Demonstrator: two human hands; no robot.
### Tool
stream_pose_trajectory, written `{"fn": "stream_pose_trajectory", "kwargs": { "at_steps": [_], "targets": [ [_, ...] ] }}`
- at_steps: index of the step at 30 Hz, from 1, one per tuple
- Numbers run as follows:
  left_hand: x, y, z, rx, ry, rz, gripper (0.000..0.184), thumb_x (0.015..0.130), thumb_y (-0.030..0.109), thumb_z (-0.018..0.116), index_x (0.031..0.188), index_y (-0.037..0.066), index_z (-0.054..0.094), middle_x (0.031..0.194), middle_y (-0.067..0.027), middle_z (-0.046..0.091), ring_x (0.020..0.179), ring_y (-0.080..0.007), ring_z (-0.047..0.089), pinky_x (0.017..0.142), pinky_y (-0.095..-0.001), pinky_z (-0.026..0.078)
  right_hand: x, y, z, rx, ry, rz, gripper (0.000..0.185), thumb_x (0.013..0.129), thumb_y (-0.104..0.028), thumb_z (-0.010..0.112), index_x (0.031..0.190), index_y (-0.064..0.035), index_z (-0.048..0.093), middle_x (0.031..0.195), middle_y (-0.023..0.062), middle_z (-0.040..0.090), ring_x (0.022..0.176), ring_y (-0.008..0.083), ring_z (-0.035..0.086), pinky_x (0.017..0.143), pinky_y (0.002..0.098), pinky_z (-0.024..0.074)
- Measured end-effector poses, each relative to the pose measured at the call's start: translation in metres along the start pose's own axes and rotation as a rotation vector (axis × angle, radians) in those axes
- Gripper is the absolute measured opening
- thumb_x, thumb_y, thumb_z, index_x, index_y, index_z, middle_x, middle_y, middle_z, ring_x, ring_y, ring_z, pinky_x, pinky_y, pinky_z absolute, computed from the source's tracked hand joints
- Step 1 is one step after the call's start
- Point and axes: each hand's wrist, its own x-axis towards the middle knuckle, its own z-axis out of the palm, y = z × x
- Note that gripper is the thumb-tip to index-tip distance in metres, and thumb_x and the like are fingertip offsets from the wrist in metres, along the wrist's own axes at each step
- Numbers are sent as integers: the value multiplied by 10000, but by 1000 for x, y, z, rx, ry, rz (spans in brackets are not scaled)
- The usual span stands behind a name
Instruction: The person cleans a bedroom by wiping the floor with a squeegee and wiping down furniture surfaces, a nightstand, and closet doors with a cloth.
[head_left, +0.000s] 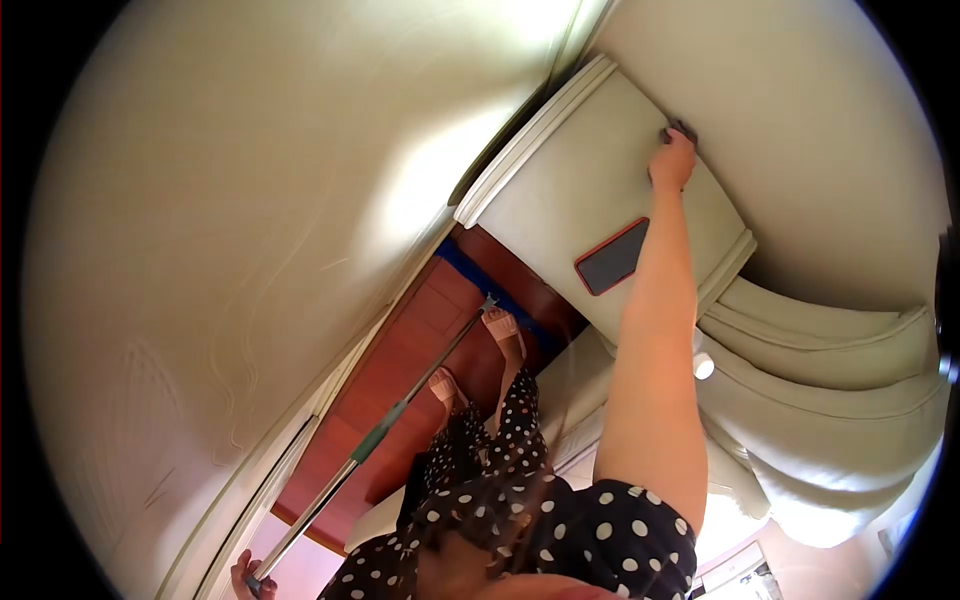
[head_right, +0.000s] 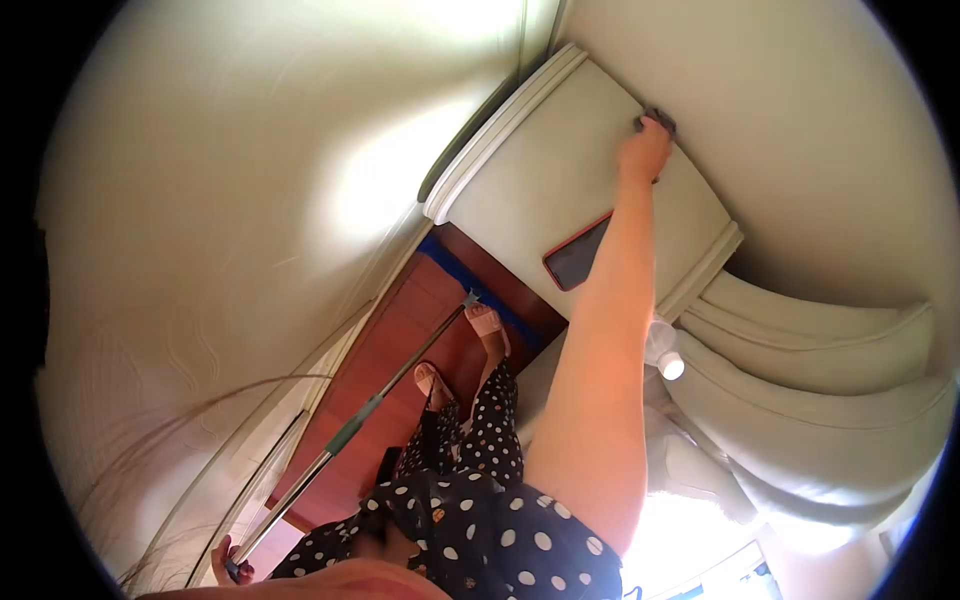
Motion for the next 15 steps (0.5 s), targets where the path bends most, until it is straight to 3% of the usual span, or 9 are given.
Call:
{"fn": "stream_pose_trajectory", "kwargs": {
  "at_steps": [1, 3, 4, 7, 8, 10, 11, 13, 15],
  "targets": [
    [-5, 4, 6, -20, 24, -4, 453, 871, 427, 456, 539, 126, 520, 404, -11, 489, 319, -141, 474, 317, -260, 408, -3, -3, -20, 125, -8, 142, 355, 838, -117, 420, 1174, -63, 522, 1217, 127, 504, 1061, 307, 495, 911, 412, 394],
    [-19, 11, 20, -60, 71, -12, 463, 877, 422, 448, 517, 136, 502, 386, -5, 471, 314, -137, 467, 319, -263, 411, -38, -10, -52, 347, 148, 53, 327, 838, -149, 448, 1124, -18, 538, 1148, 179, 539, 1048, 307, 513, 918, 382, 391],
    [-21, 17, 15, -67, 57, -41, 399, 876, 413, 449, 653, 110, 579, 468, -4, 518, 326, -130, 465, 318, -265, 414, -66, -15, -68, 466, 161, 1, 341, 855, -197, 469, 1132, -8, 529, 1151, 186, 536, 1038, 315, 520, 913, 395, 394],
    [-31, 24, 44, -109, 92, 234, 322, 871, 395, 466, 879, 106, 609, 593, 1, 559, 340, -127, 458, 310, -262, 396, -181, -36, -110, 511, 71, 392, 599, 811, -404, 588, 1192, 40, 456, 1160, 228, 524, 1006, 341, 540, 900, 412, 405],
    [-18, 20, 29, -87, -40, 246, 339, 869, 377, 474, 1077, 126, 569, 679, 0, 568, 356, -124, 453, 309, -260, 386, -214, -20, -99, 564, 77, 498, 714, 777, -461, 628, 1219, 59, 419, 1164, 244, 517, 998, 356, 542, 900, 418, 407],
    [-26, 11, 46, -93, 0, 165, 337, 870, 371, 475, 1076, 126, 580, 669, -6, 571, 366, -125, 461, 317, -260, 391, -263, 25, -82, 255, -24, 656, 854, 717, -482, 679, 1256, 87, 339, 1216, 265, 470, 1055, 377, 507, 927, 419, 394],
    [-33, 3, 54, -93, 22, 131, 336, 871, 368, 475, 1076, 126, 585, 664, -8, 573, 371, -126, 465, 321, -259, 394, -271, 49, -75, 262, -96, 720, 937, 678, -486, 710, 1284, 88, 285, 1286, 266, 399, 1115, 400, 457, 946, 433, 382],
    [-35, -16, 54, -92, -36, 117, 320, 865, 364, 482, 1068, 146, 597, 676, -13, 584, 390, -131, 479, 332, -258, 401, -257, 67, -63, 112, -177, 597, 929, 663, -455, 728, 1279, 82, 287, 1292, 252, 379, 1138, 394, 438, 937, 445, 395],
    [-48, -21, 84, -93, 32, 148, 303, 864, 364, 483, 1044, 153, 605, 682, -10, 589, 391, -135, 478, 334, -258, 402, -220, 50, -58, 12, -256, 669, 883, 651, -415, 743, 1258, 65, 319, 1241, 238, 414, 1110, 384, 462, 915, 449, 417]
  ]
}}
